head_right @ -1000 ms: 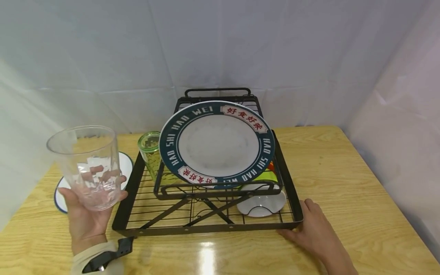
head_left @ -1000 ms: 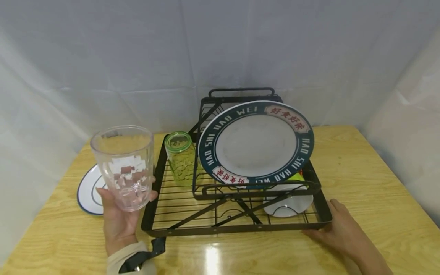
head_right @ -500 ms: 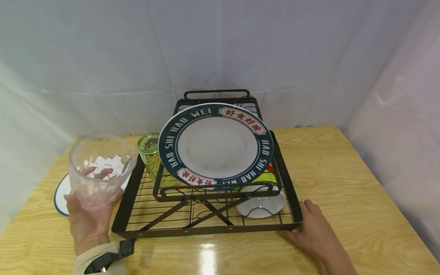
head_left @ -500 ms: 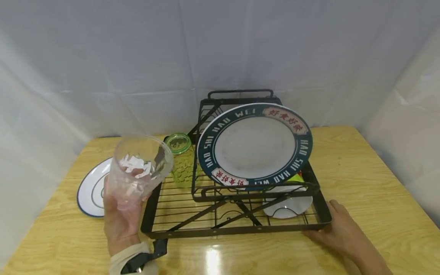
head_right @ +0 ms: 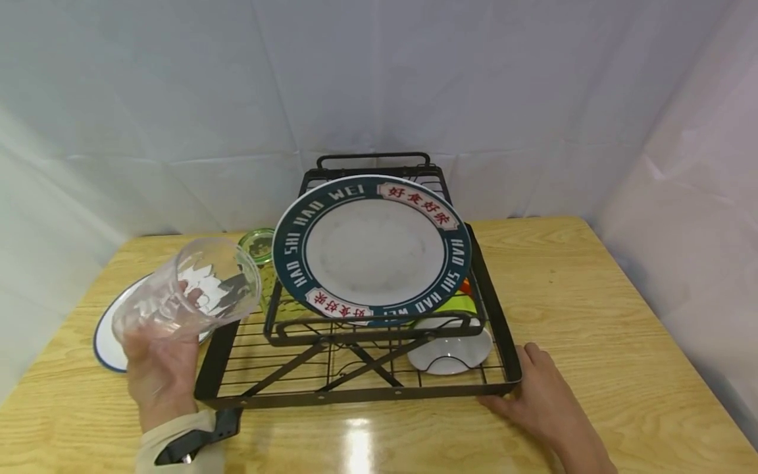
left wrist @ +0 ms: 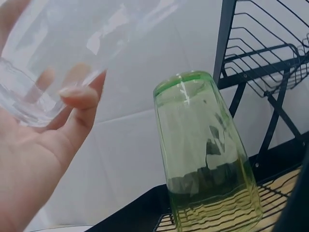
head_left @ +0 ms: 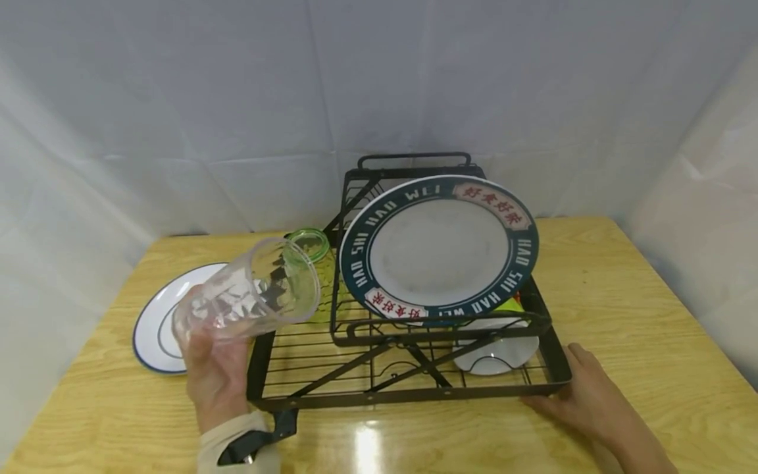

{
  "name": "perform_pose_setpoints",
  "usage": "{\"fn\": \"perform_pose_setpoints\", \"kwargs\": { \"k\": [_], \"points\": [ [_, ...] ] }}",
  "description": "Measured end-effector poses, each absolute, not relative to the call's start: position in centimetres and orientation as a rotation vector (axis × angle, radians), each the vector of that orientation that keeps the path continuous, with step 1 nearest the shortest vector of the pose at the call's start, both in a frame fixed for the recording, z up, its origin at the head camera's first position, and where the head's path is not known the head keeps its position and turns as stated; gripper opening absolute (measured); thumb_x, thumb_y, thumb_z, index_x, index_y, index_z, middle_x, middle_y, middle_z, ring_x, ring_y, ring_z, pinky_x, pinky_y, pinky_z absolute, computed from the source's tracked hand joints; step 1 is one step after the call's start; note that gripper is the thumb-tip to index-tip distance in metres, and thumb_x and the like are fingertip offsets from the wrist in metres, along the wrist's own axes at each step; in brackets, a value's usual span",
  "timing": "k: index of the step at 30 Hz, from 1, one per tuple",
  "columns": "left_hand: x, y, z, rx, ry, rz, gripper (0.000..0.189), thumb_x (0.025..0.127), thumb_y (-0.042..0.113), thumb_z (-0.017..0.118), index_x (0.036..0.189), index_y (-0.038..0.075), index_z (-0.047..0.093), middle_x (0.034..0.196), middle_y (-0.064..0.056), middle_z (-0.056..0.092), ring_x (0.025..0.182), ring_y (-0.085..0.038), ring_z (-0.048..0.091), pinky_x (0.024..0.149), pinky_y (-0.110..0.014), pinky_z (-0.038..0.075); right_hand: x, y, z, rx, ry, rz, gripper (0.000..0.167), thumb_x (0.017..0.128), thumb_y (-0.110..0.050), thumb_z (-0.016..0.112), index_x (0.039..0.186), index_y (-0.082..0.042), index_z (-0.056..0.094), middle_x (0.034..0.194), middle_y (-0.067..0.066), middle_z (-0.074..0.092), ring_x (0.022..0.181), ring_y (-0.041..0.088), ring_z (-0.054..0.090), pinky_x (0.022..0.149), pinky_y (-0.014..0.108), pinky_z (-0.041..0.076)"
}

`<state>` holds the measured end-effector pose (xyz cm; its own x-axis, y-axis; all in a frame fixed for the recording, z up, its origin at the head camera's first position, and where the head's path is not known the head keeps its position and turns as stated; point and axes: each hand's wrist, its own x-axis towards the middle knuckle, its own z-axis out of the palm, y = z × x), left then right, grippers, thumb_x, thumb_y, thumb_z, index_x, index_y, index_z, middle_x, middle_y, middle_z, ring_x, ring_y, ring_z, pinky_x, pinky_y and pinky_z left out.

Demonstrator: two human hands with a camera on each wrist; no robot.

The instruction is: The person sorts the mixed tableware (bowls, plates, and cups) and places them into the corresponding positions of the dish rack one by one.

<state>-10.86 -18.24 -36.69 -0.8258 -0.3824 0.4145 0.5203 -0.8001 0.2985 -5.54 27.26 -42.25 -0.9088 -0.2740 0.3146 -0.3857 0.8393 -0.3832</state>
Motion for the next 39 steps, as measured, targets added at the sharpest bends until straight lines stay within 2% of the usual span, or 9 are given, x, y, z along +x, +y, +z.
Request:
{"fn": "perform_pose_setpoints", "kwargs": {
  "k": [5,9,11,14,20,22,25,30,39],
  "points": [
    [-11.1,-18.1,-36.4,-0.395,-0.502,-2.512,0.098,0.05,-0.001,0.09,0.134,-0.003,0.038,0.132,-0.021,0.045,0.121,-0.033,0.049,0.111,-0.042,0.035,-5.5,27.3,-42.2,0.487,-2.783,0.647,0.082,0.055,-0.031,0.094,0.124,-0.006,0.057,0.087,-0.004,0.057,0.078,0.011,0.049,0.062,0.03,0.047],
    [-11.0,-18.1,-36.3,-0.322,-0.46,-2.519,0.109,0.051,-0.002,0.09,0.141,0.001,0.029,0.143,-0.023,0.034,0.128,-0.037,0.043,0.112,-0.044,0.031,-5.5,27.2,-42.2,0.494,-2.774,0.652,0.082,0.055,-0.03,0.094,0.124,-0.006,0.058,0.087,-0.004,0.058,0.077,0.011,0.049,0.062,0.03,0.047],
    [-10.9,-18.1,-36.4,-0.29,-0.453,-2.519,0.103,0.054,-0.006,0.086,0.14,0.0,0.03,0.142,-0.024,0.033,0.127,-0.039,0.043,0.111,-0.045,0.033,-5.5,27.2,-42.2,0.499,-2.767,0.654,0.082,0.054,-0.03,0.094,0.124,-0.006,0.058,0.087,-0.004,0.058,0.077,0.01,0.049,0.062,0.03,0.047],
    [-10.9,-18.0,-36.4,-0.257,-0.513,-2.498,0.095,0.059,-0.009,0.08,0.142,0.001,0.033,0.137,-0.023,0.042,0.123,-0.038,0.047,0.108,-0.044,0.038,-5.5,27.2,-42.3,0.507,-2.758,0.66,0.083,0.054,-0.03,0.094,0.125,-0.007,0.057,0.086,-0.004,0.059,0.077,0.01,0.049,0.061,0.029,0.047],
    [-10.7,-18.0,-35.5,-0.265,-0.764,-2.468,0.065,0.068,-0.014,0.065,0.13,-0.009,0.048,0.112,-0.021,0.063,0.1,-0.029,0.061,0.092,-0.035,0.051,-5.4,27.2,-42.2,0.492,-2.766,0.669,0.08,0.055,-0.031,0.094,0.122,-0.007,0.059,0.083,-0.006,0.057,0.075,0.009,0.048,0.059,0.028,0.045],
    [-10.4,-17.9,-35.1,-0.245,-0.888,-2.454,0.056,0.073,-0.017,0.06,0.127,-0.01,0.051,0.112,-0.021,0.065,0.099,-0.027,0.062,0.088,-0.032,0.052,-5.4,27.2,-42.2,0.487,-2.764,0.664,0.079,0.055,-0.031,0.094,0.122,-0.007,0.059,0.083,-0.005,0.056,0.075,0.01,0.048,0.059,0.028,0.045],
    [-9.9,-17.6,-34.4,-0.179,-1.127,-2.397,0.056,0.074,-0.024,0.056,0.127,-0.009,0.053,0.117,-0.02,0.063,0.104,-0.026,0.061,0.092,-0.029,0.051,-5.3,27.1,-42.2,0.48,-2.76,0.659,0.079,0.054,-0.031,0.094,0.12,-0.006,0.059,0.082,-0.005,0.056,0.075,0.01,0.048,0.059,0.029,0.045],
    [-9.7,-17.1,-33.7,-0.031,-1.695,-2.136,0.07,0.069,-0.026,0.067,0.132,0.003,0.053,0.124,-0.012,0.058,0.113,-0.025,0.054,0.098,-0.026,0.045,-5.3,27.1,-42.2,0.464,-2.767,0.654,0.077,0.054,-0.031,0.094,0.118,-0.005,0.06,0.081,-0.004,0.055,0.075,0.011,0.048,0.06,0.029,0.046],
    [-9.8,-16.9,-33.7,-0.003,-2.136,-1.899,0.079,0.069,-0.01,0.081,0.137,0.013,0.05,0.128,-0.002,0.054,0.116,-0.017,0.051,0.094,-0.024,0.043,-5.4,27.1,-42.1,0.451,-2.801,0.65,0.079,0.055,-0.033,0.094,0.121,-0.006,0.058,0.084,-0.003,0.057,0.077,0.012,0.049,0.062,0.031,0.047]
  ]
}}
